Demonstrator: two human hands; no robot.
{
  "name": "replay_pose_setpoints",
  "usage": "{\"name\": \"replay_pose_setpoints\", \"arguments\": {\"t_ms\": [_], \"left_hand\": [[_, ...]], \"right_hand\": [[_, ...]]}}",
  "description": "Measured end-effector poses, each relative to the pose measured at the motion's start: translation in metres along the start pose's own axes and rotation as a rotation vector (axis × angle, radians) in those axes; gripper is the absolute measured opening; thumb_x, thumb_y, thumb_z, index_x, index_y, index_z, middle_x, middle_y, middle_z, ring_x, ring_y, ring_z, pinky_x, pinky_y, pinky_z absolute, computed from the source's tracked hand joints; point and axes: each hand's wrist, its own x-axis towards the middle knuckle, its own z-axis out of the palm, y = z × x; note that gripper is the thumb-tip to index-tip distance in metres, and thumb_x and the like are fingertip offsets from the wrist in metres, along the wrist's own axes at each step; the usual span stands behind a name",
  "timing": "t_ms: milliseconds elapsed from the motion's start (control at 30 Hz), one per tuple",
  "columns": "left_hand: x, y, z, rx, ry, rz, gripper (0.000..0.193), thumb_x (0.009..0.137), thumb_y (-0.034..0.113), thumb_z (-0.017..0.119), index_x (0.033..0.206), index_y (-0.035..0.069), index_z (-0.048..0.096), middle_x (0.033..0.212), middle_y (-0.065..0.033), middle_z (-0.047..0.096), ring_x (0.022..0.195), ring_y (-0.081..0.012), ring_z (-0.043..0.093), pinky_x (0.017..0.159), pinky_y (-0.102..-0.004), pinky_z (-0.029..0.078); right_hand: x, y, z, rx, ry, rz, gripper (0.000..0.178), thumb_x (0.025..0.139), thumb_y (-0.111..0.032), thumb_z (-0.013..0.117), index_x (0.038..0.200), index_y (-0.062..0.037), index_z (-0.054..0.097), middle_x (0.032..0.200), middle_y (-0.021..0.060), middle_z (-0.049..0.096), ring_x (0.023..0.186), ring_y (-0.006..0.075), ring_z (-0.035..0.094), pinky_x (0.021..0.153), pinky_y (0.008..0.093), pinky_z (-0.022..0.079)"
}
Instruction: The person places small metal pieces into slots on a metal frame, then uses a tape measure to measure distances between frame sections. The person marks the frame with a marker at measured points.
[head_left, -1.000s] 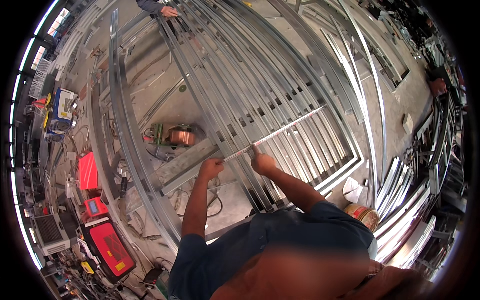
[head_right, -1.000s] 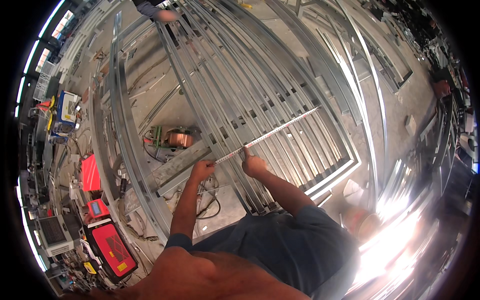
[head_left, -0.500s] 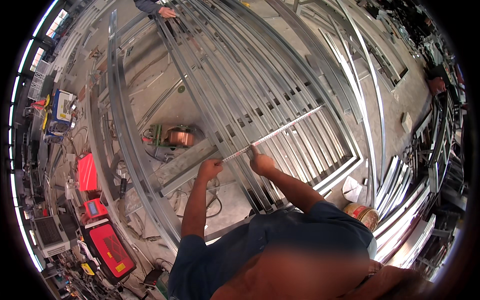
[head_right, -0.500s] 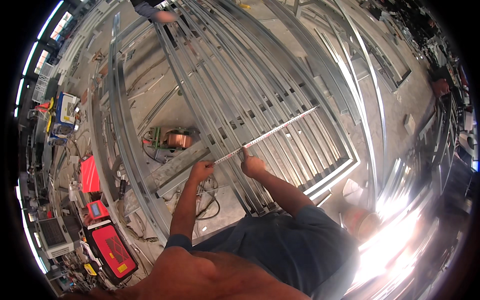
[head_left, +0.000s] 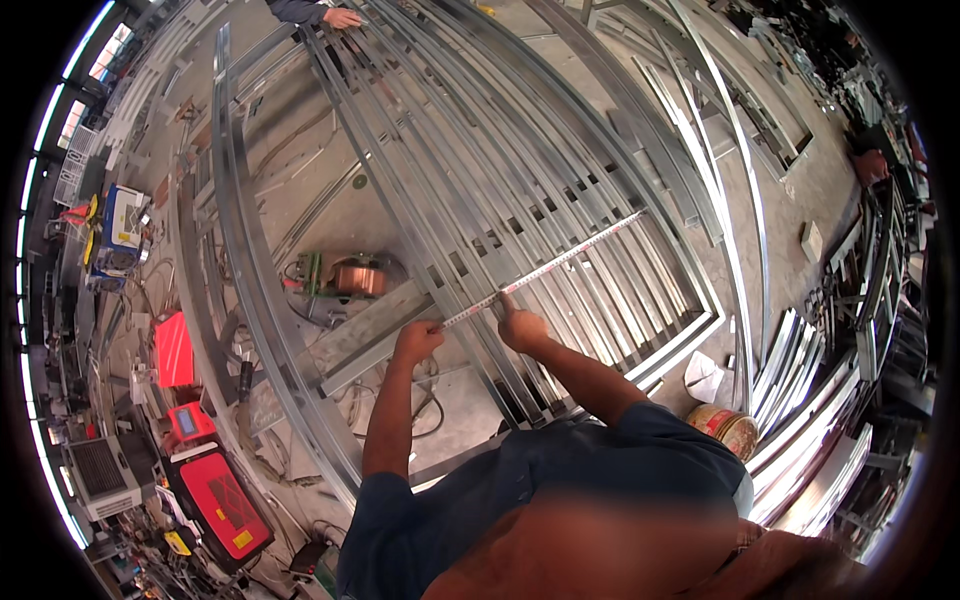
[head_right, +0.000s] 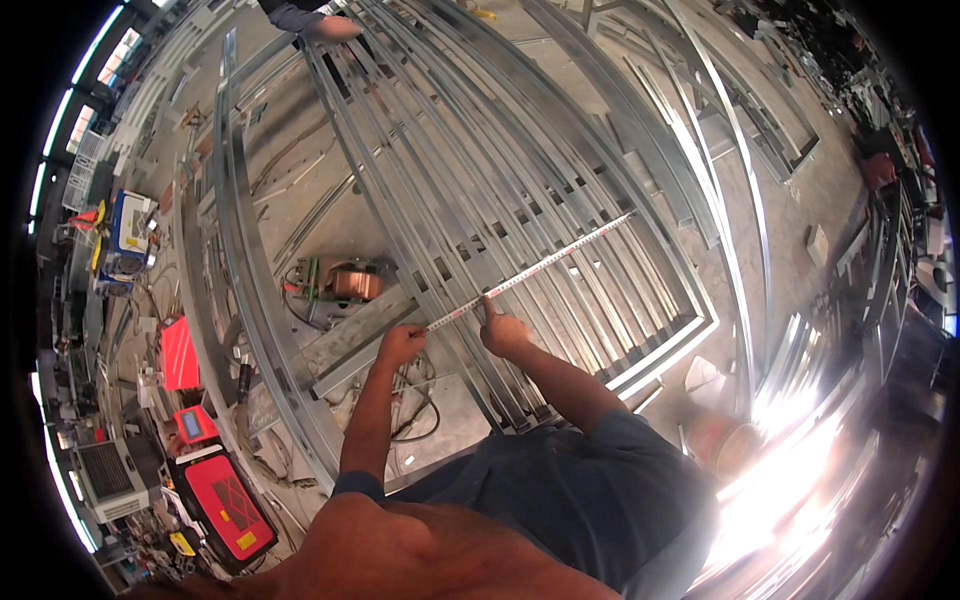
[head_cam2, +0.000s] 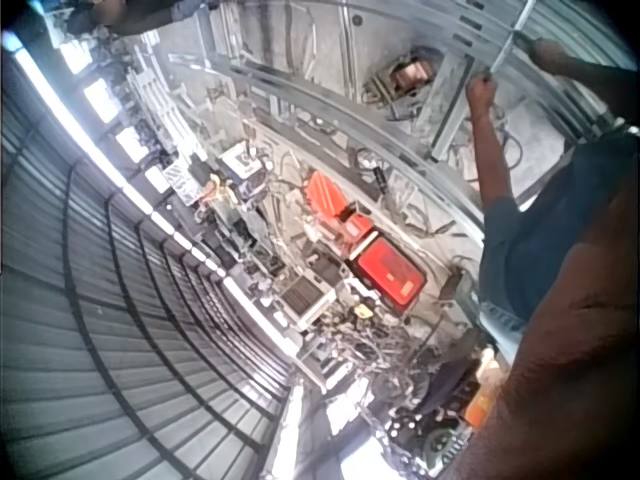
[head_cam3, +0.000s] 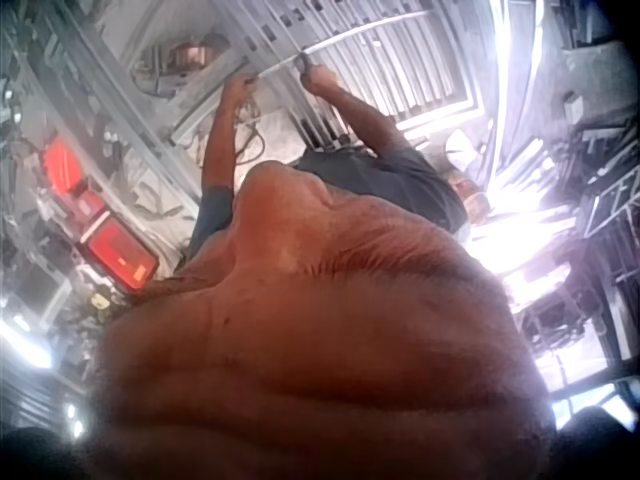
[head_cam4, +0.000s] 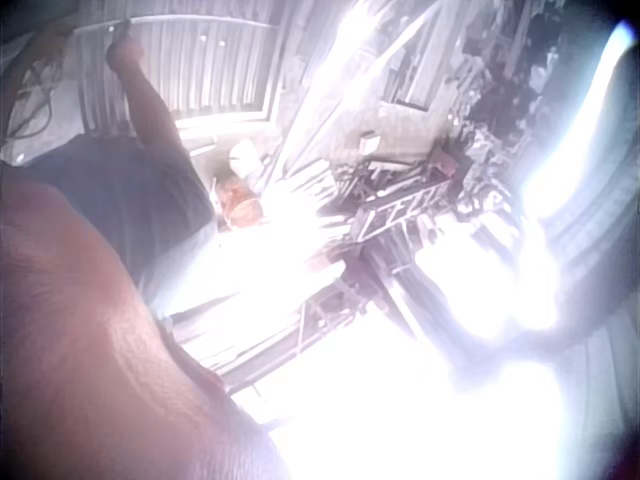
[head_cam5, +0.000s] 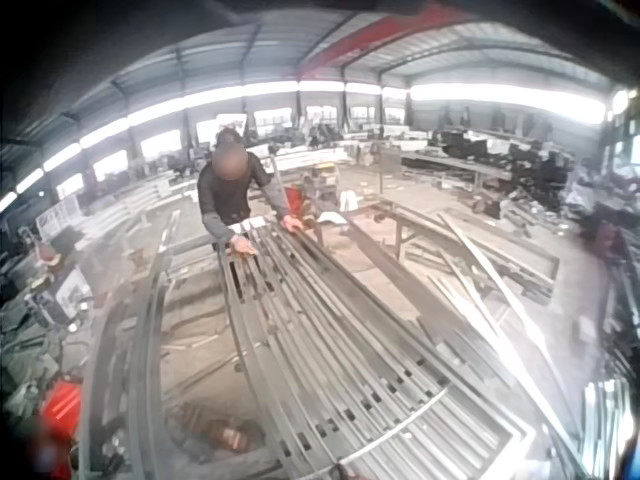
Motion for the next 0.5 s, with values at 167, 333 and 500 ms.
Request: {"name": "replay_pose_setpoints", "arguments": {"t_ms": [167,333,500], "left_hand": [[-0.0026,0.0038,-0.0018,-0.03,0.004,-0.005,0.038,0.071,0.026,0.067,0.104,0.009,0.076,0.083,-0.0165,0.071,0.077,-0.0292,0.07,0.072,-0.0383,0.054],[-0.0015,0.0021,-0.0014,-0.013,-0.009,-0.015,0.039,0.071,0.027,0.067,0.104,0.009,0.076,0.084,-0.0172,0.071,0.079,-0.0313,0.07,0.074,-0.0388,0.054],[0.0003,0.0002,-0.0007,-0.004,-0.014,-0.015,0.038,0.07,0.027,0.067,0.102,0.008,0.076,0.085,-0.0185,0.07,0.08,-0.033,0.069,0.075,-0.04,0.053]], "right_hand": [[-0.0004,0.0001,0.0001,-0.001,0.001,0.004,0.079,0.09,-0.025,0.05,0.16,-0.0165,0.015,0.103,0.0272,0.069,0.094,0.0445,0.068,0.087,0.0552,0.051],[0.0017,0.0018,0.0037,-0.001,0.008,-0.006,0.078,0.09,-0.025,0.049,0.159,-0.0164,0.016,0.102,0.0266,0.07,0.093,0.0438,0.068,0.086,0.0556,0.051],[0.0003,0.002,0.0041,0.005,0.044,-0.021,0.076,0.089,-0.025,0.05,0.158,-0.0156,0.019,0.098,0.0265,0.07,0.09,0.0442,0.069,0.083,0.0561,0.051]]}}
